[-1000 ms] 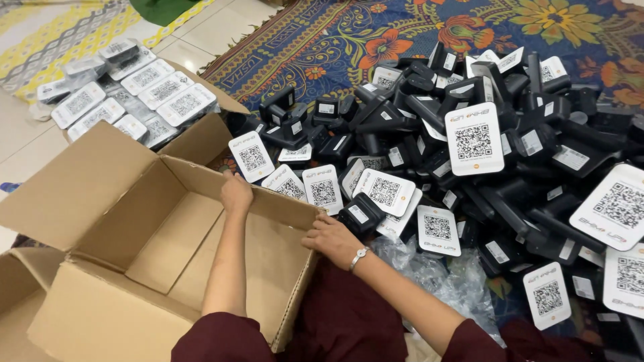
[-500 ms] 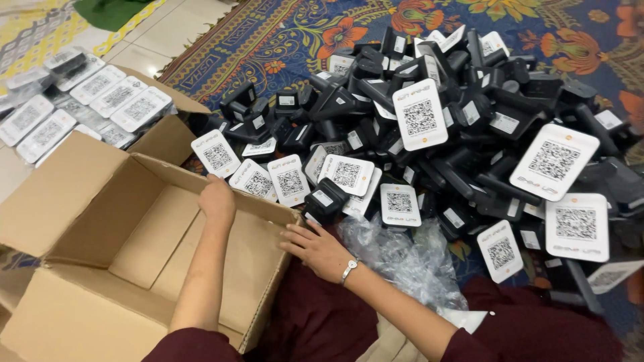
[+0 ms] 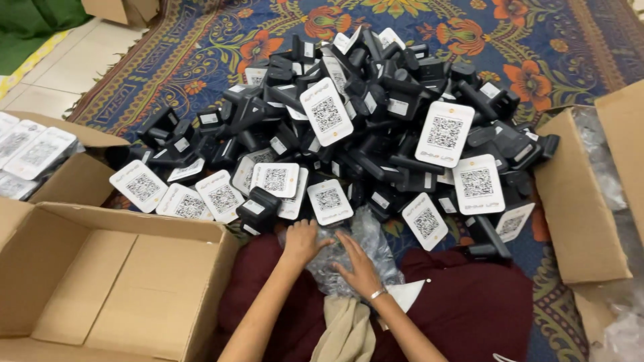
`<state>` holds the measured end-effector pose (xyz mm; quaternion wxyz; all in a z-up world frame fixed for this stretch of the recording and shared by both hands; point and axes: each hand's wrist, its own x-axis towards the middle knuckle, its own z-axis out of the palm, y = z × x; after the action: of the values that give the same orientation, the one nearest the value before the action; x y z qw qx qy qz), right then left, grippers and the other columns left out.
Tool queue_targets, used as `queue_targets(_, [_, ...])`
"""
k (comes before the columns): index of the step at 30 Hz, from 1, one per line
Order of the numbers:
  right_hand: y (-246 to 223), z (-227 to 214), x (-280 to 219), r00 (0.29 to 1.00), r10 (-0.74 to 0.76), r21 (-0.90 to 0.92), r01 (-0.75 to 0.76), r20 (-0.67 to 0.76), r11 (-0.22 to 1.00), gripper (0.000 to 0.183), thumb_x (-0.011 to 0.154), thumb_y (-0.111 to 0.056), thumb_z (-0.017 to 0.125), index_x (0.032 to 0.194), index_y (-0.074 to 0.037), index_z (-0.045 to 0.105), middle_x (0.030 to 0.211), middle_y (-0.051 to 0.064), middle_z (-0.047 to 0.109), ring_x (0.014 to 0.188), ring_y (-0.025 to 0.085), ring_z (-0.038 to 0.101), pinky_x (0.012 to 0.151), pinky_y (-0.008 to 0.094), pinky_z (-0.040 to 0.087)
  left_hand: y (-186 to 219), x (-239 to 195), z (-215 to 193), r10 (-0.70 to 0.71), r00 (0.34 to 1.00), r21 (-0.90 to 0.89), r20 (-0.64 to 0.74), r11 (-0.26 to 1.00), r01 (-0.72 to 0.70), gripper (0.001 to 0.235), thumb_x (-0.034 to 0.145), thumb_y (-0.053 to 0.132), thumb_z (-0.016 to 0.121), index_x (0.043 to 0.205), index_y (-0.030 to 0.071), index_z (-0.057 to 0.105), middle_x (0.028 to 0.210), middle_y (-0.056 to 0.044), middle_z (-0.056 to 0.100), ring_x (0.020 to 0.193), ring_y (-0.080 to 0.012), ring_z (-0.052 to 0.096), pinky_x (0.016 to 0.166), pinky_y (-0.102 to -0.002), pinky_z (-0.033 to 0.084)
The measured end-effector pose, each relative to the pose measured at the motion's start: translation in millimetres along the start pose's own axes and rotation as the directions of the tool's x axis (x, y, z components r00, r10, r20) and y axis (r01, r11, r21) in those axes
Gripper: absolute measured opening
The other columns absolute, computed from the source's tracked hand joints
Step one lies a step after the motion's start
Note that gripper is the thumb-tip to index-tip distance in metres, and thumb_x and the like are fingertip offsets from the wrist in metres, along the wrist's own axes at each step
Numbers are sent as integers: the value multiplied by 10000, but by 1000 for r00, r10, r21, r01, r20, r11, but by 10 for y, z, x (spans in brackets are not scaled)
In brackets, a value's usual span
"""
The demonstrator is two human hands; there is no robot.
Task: The person sits on a patterned rug and unpacks small black electronic devices from bubble wrap. They place the devices into a cardboard box, arranging them in neat rows. The person repeats this process, handling the devices and packaging materials by hand.
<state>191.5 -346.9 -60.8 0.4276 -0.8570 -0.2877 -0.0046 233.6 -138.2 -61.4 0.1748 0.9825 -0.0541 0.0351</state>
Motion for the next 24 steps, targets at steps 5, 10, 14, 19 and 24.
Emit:
queue_targets(5, [358,32,-404,966,257,58,-255,-26,965,754,829,-261,806,1498,-162,473,1492,123,541,1338,328,550,1078,422,466,-278,5,476,-53,999,196,-7,979,53,374,759,308,786,997,66,630,956,-125,686,951,-317,678,796,-448,530])
queue_targets(10, [319,78,-209,940,340,323,-316,-20,892,719,881,-394,772,1484,-127,484,1433,98,614,1277,223,631,1060,407,519,227,-13,-527,-72,960,-112,-270,993,43,183,948,222,670,932,47,617,838,-162,676,781,-389,649,681,-500,496])
queue_targets(14, [629,224,-25,884,462,753,-346,63,559,728,928,-463,664,1517,-113,416,1451,113,580,1307,196,602,1076,406,507,886,-61,-1244,-257,882,-440,-394,896,65,176,979,201,620,970,26,619,779,-165,681,679,-335,663,601,-441,502])
queue_targets(19, [81,-447,218,917,396,991,-99,55,91,847,966,-650,588,1504,-5,475,1225,187,663,1155,261,654,1024,424,535,1352,-136,-1318,-550,750,-717,-367,681,149,171,1011,163,562,1065,16,630,723,-105,688,595,-174,641,553,-330,491])
queue_targets(24, [-349,-847,120,911,409,960,-73,-46,271,787,889,-563,652,1452,-36,494,1226,79,693,1127,167,678,1008,364,533,1503,-296,-1005,-554,745,-823,-371,567,12,174,998,122,560,1084,-8,637,819,-101,728,704,-125,660,609,-299,510])
